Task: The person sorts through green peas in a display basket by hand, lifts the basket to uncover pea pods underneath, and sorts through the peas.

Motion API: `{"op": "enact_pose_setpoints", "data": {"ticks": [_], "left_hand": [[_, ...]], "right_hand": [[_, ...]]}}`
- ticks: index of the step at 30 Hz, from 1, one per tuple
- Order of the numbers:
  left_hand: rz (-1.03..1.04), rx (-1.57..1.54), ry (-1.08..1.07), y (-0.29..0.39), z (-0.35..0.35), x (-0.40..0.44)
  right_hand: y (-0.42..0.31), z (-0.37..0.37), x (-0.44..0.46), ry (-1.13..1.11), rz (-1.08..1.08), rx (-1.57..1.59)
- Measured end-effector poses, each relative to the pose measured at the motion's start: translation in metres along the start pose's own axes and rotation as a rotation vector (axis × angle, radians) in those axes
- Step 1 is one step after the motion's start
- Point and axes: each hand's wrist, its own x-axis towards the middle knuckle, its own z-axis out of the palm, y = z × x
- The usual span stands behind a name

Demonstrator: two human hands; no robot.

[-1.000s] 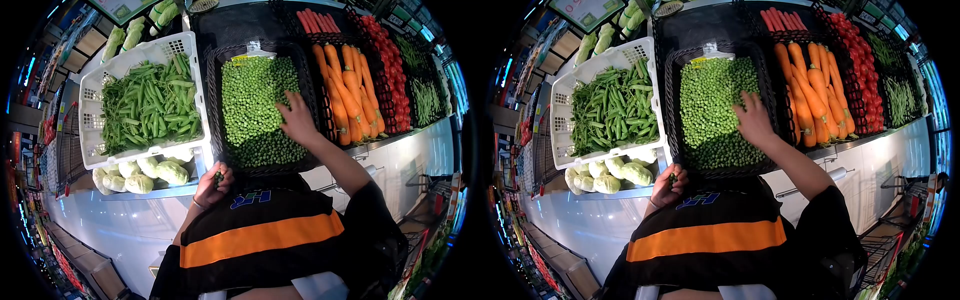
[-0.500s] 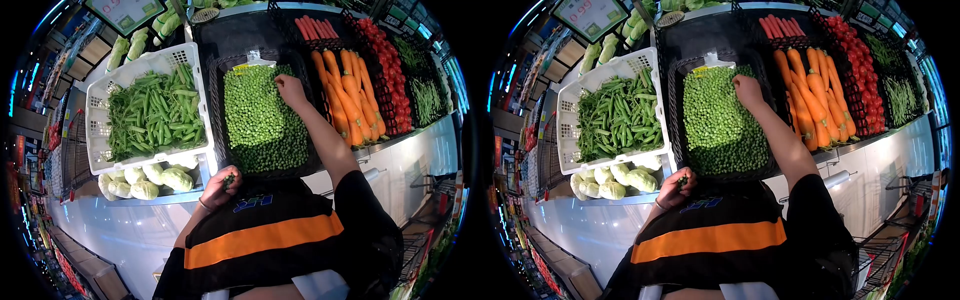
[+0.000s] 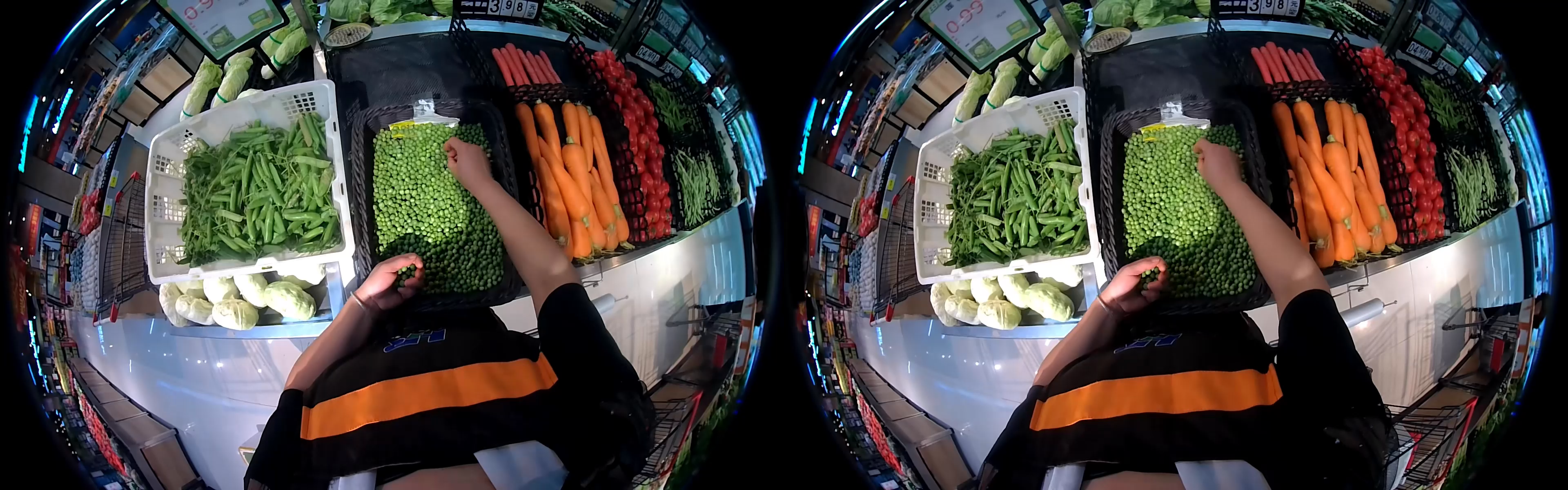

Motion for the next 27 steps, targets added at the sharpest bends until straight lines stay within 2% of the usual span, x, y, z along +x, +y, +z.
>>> {"op": "enact_pose_setpoints", "data": {"ticks": [2, 5, 8, 12, 15, 17, 21, 23, 27], "left_hand": [[0.010, -0.009, 0.012, 0.001, -0.004, 0.001], [0.010, 0.027, -0.070, -0.001, -0.008, 0.003], [-0.003, 0.017, -0.071, -0.002, -0.010, 0.005], [0.002, 0.019, -0.066, -0.003, -0.010, 0.006], [0.008, 0.004, -0.051, -0.003, -0.010, 0.005], [0.023, -0.006, -0.019, -0.003, -0.009, 0.004], [0.022, -0.008, -0.034, -0.003, -0.008, 0.006], [0.015, -0.020, -0.034, -0.003, -0.010, 0.007], [0.004, -0.033, -0.006, -0.003, -0.009, 0.005]], "right_hand": [[-0.004, -0.003, -0.003, -0.104, -0.014, 0.021], [-0.006, -0.004, -0.005, -0.081, -0.048, 0.046], [-0.006, 0.001, -0.002, -0.066, -0.136, -0.101], [-0.005, 0.006, -0.005, -0.004, -0.149, -0.080], [-0.005, 0.003, -0.005, -0.050, -0.125, -0.057], [-0.006, 0.000, -0.005, -0.127, -0.022, -0.019], [-0.012, 0.007, -0.004, -0.016, -0.047, -0.027], [-0.021, 0.009, -0.004, -0.073, 0.083, -0.112], [-0.032, 0.007, -0.003, -0.122, 0.119, -0.136]]}}
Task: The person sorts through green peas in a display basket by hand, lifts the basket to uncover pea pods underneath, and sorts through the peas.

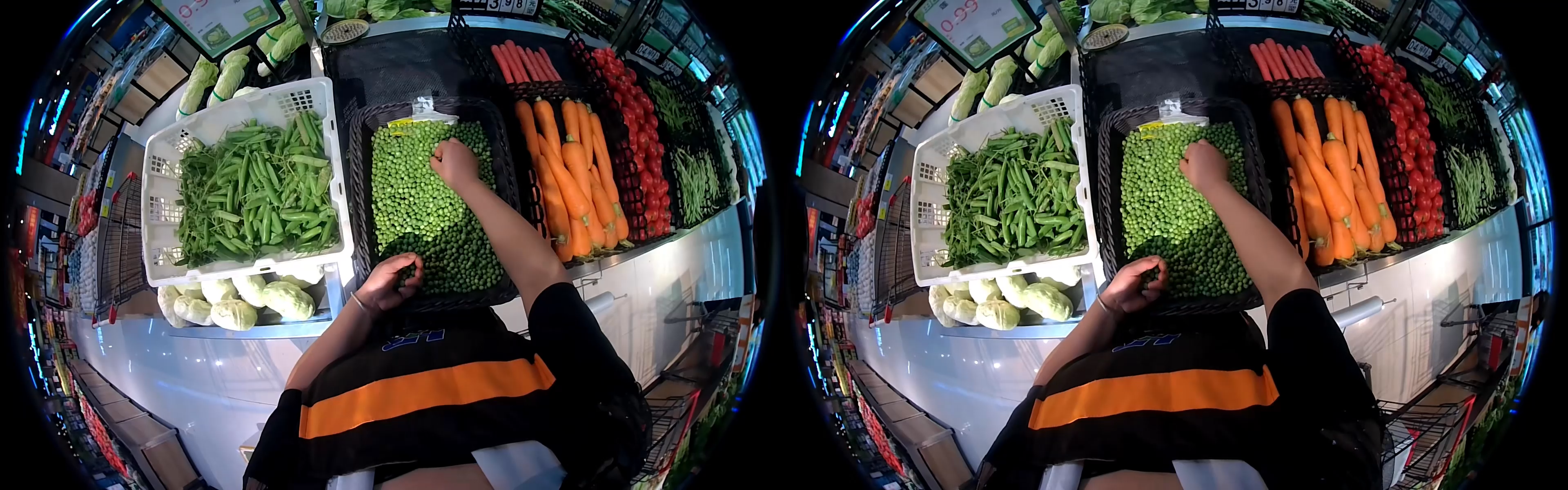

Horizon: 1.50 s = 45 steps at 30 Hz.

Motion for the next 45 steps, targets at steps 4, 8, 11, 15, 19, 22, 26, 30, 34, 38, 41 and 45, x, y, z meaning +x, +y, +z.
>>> {"op": "enact_pose_setpoints", "data": {"ticks": [4, 8, 11, 15, 19, 22, 26, 30, 34, 38, 41, 45], "left_hand": [[0.051, -0.036, 0.082, 0.002, 0.002, 0.001], [0.092, -0.205, 0.308, 0.005, 0.021, 0.002], [0.110, -0.229, 0.236, 0.000, 0.000, 0.008], [0.071, -0.131, 0.133, 0.000, -0.005, 0.006], [0.007, -0.063, 0.063, 0.001, -0.003, 0.001], [0.025, -0.019, -0.017, 0.001, -0.001, -0.003], [0.120, 0.025, -0.138, -0.001, 0.000, -0.009], [0.124, 0.007, -0.148, -0.001, 0.005, -0.014], [0.085, 0.000, -0.141, -0.002, 0.008, -0.020], [0.133, 0.018, -0.165, -0.007, 0.012, -0.035], [0.176, -0.030, -0.203, -0.008, 0.009, -0.050], [0.146, -0.111, -0.177, -0.012, 0.013, -0.056]], "right_hand": [[-0.012, -0.012, -0.031, 0.043, -0.201, 0.240], [-0.041, -0.031, -0.110, -0.401, -0.521, 0.750], [-0.033, -0.033, -0.105, -0.251, -0.469, 0.430], [0.012, -0.011, -0.039, 0.134, 0.009, 0.035], [-0.026, 0.000, -0.025, 0.079, 0.039, -0.060], [-0.048, 0.014, -0.039, -0.018, -0.225, -0.085], [-0.043, 0.020, -0.082, -0.138, -0.518, 0.044], [-0.006, 0.000, -0.126, -0.247, -0.808, -0.083], [0.019, -0.004, -0.108, -0.156, -0.905, -0.247], [0.006, -0.016, -0.074, -0.158, -0.363, -0.391], [-0.020, -0.028, -0.095, -0.113, -0.252, -0.216], [-0.039, -0.002, -0.157, -0.386, -0.878, -0.088]]}}
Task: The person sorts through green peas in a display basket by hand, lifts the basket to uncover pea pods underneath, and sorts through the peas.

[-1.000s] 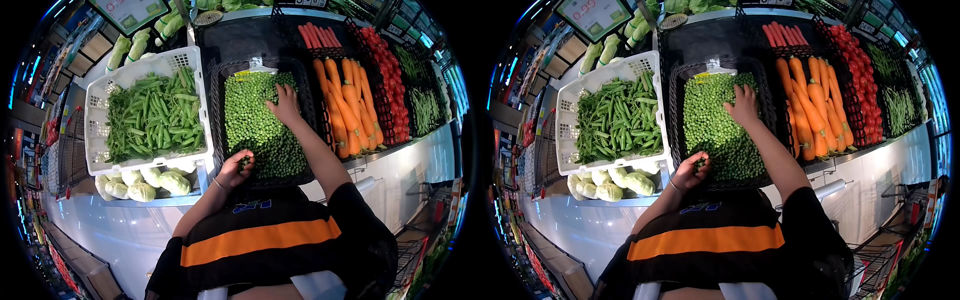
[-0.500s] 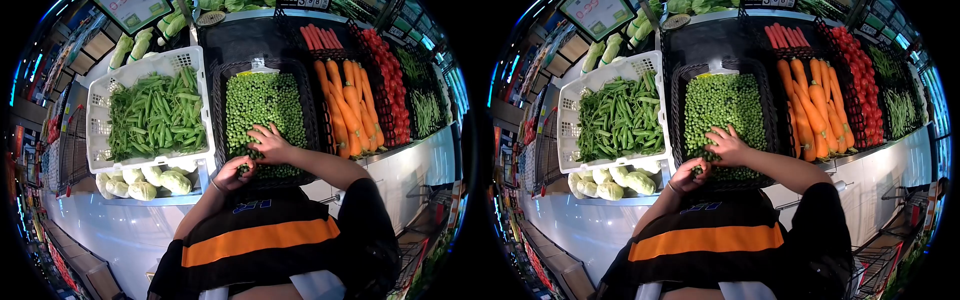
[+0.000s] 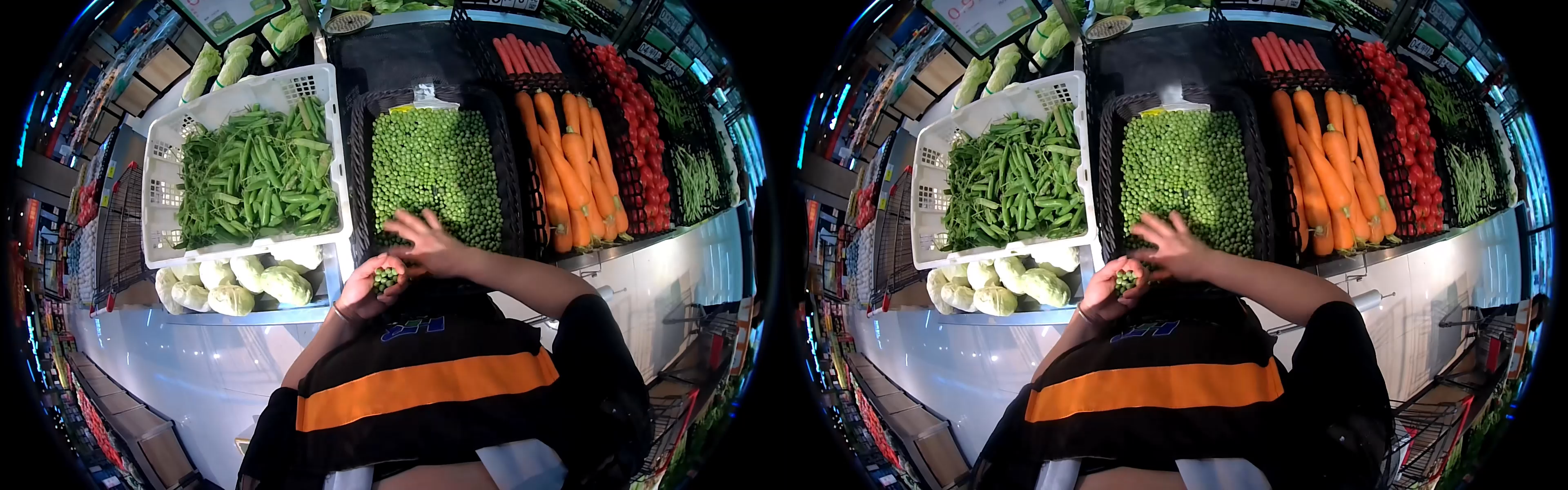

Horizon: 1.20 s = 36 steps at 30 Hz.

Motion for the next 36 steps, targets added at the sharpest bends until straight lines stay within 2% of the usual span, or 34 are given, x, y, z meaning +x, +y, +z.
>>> {"op": "enact_pose_setpoints", "data": {"ticks": [1, 3, 4, 5, 6, 7, 9, 10, 12, 14, 15, 17, 20, 21, 22, 25, 27, 29, 30, 32, 33, 36], "left_hand": [[-0.026, 0.015, 0.045, -0.001, 0.002, 0.001], [-0.058, 0.030, 0.094, -0.003, 0.003, 0.000], [-0.066, 0.080, 0.096, -0.003, 0.003, 0.000], [-0.072, 0.129, 0.097, -0.004, 0.002, -0.001], [-0.073, 0.128, 0.100, -0.004, 0.001, -0.004], [-0.053, 0.135, 0.109, -0.004, -0.002, -0.009], [-0.030, 0.141, 0.120, -0.003, -0.008, -0.019], [0.005, 0.103, 0.114, -0.005, -0.011, -0.026], [0.036, 0.042, 0.121, -0.009, -0.019, -0.035], [0.039, -0.034, 0.122, -0.010, -0.021, -0.036], [0.039, -0.102, 0.123, -0.011, -0.022, -0.036], [0.039, -0.061, 0.155, -0.009, -0.014, -0.030], [-0.015, 0.150, 0.139, -0.008, -0.006, -0.024], [-0.015, 0.150, 0.143, -0.008, -0.005, -0.026], [-0.005, 0.156, 0.138, -0.008, -0.004, -0.027], [0.034, 0.172, 0.088, -0.009, -0.006, -0.031], [0.061, 0.175, 0.046, -0.010, -0.006, -0.033], [0.050, 0.159, 0.056, -0.010, -0.004, -0.032], [0.050, 0.159, 0.056, -0.010, -0.003, -0.031], [0.042, 0.157, 0.054, -0.010, -0.003, -0.031], [0.045, 0.155, 0.057, -0.011, -0.004, -0.032], [0.046, 0.120, 0.074, -0.012, -0.007, -0.033]], "right_hand": [[0.003, 0.017, -0.002, 0.000, -0.135, 0.028], [0.016, -0.004, 0.009, -0.246, -0.061, -0.115], [0.043, 0.010, 0.016, -0.041, -0.041, -0.266], [0.052, -0.009, 0.016, -0.065, 0.072, -0.256], [0.080, 0.003, 0.016, 0.094, 0.181, -0.188], [0.075, -0.029, 0.010, 0.036, 0.247, -0.265], [0.075, -0.043, -0.004, 0.248, 0.380, -0.336], [0.073, -0.052, -0.014, 0.244, 0.373, -0.337], [0.051, -0.075, -0.036, 0.060, 0.482, 0.172], [0.031, -0.081, -0.042, -0.482, 0.566, 0.201], [0.035, -0.049, -0.059, -0.454, 0.414, 0.308], [0.033, -0.016, -0.066, -0.438, 0.348, 0.174], [0.066, -0.017, -0.036, -0.299, 0.441, 0.352], [0.068, -0.025, -0.030, -0.089, 0.437, 0.425], [0.073, -0.031, -0.026, 0.186, 0.281, 0.349], [0.054, -0.040, -0.006, 0.251, 0.337, 0.305], [0.022, -0.021, 0.011, 0.208, 0.025, 0.289], [-0.007, 0.009, 0.026, -0.109, -0.054, 0.487], [-0.007, 0.014, 0.034, -0.109, -0.054, 0.486], [-0.001, 0.023, 0.048, -0.109, 0.113, 0.510], [0.010, 0.020, 0.051, -0.041, 0.098, 0.447], [0.035, -0.003, 0.045, 0.147, 0.309, 0.516]]}}
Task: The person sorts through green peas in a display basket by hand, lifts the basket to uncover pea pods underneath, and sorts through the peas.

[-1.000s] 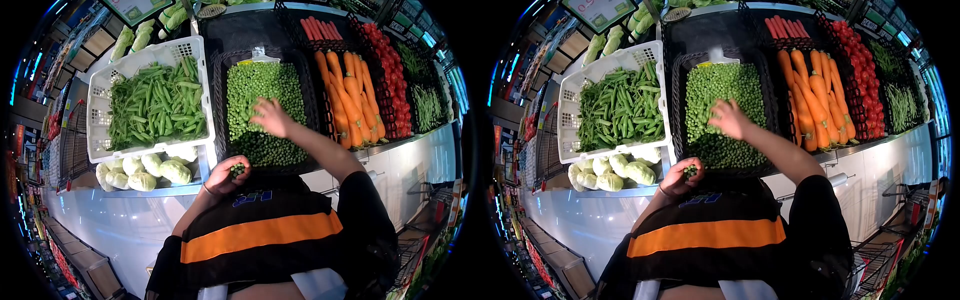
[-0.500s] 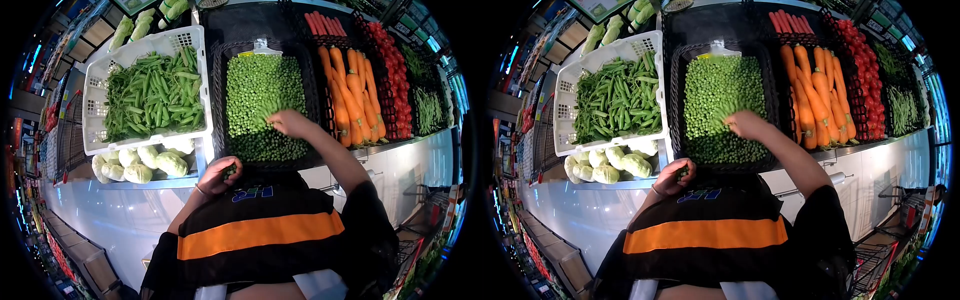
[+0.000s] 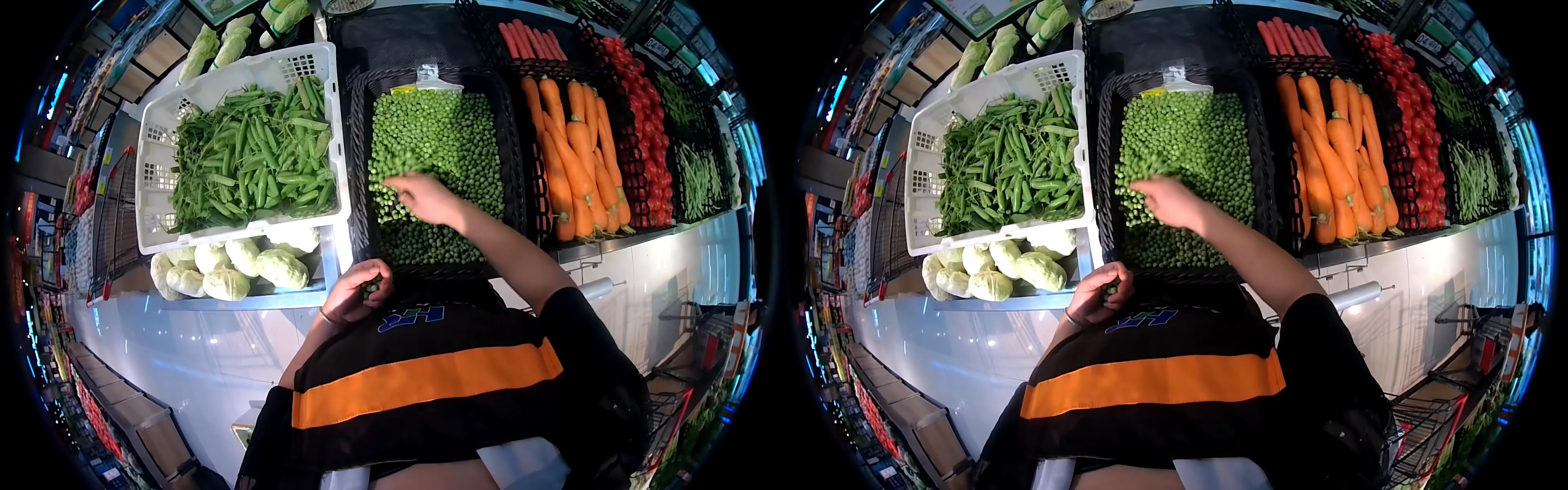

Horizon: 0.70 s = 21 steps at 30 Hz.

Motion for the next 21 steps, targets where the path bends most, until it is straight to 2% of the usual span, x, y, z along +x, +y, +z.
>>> {"op": "enact_pose_setpoints", "data": {"ticks": [1, 2, 3, 5, 7, 9, 11, 13, 15, 16, 17, 19, 20, 21], "left_hand": [[0.011, -0.005, -0.008, 0.000, -0.001, 0.000], [0.024, -0.013, -0.013, 0.000, -0.001, -0.001], [0.030, -0.018, -0.011, 0.000, -0.002, -0.002], [-0.004, -0.023, 0.042, 0.002, -0.002, -0.002], [-0.005, -0.022, 0.026, 0.003, -0.002, 0.001], [-0.014, -0.017, 0.009, 0.004, -0.002, 0.004], [-0.046, -0.017, 0.021, 0.006, 0.000, 0.008], [-0.062, 0.005, 0.026, 0.007, 0.004, 0.011], [-0.074, 0.032, 0.038, 0.009, 0.004, 0.012], [-0.075, 0.054, 0.028, 0.009, 0.003, 0.013], [-0.075, 0.074, 0.018, 0.009, 0.002, 0.012], [-0.067, 0.065, 0.023, 0.009, 0.002, 0.011], [-0.062, 0.053, 0.024, 0.008, 0.003, 0.011], [-0.060, 0.054, 0.022, 0.008, 0.004, 0.012]], "right_hand": [[0.002, -0.010, -0.003, 0.100, 0.007, -0.017], [-0.015, -0.032, -0.010, 0.155, 0.153, -0.042], [-0.002, -0.042, -0.015, 0.195, 0.097, 0.030], [0.009, -0.060, -0.035, 0.208, 0.000, -0.088], [-0.013, -0.076, -0.061, -0.120, 0.222, -0.132], [-0.014, -0.065, -0.082, -0.484, 0.321, -0.190], [-0.004, -0.041, -0.106, -0.564, 0.166, -0.127], [0.005, -0.027, -0.105, -0.502, 0.212, -0.098], [0.011, -0.020, -0.097, -0.174, 0.206, 0.102], [0.015, -0.020, -0.090, 0.016, 0.079, -0.085], [0.013, -0.030, -0.076, 0.049, 0.131, -0.154], [0.007, -0.039, -0.052, 0.116, 0.192, -0.069], [0.009, -0.033, -0.040, 0.118, 0.191, -0.070], [0.013, -0.021, -0.027, 0.273, 0.074, -0.055]]}}
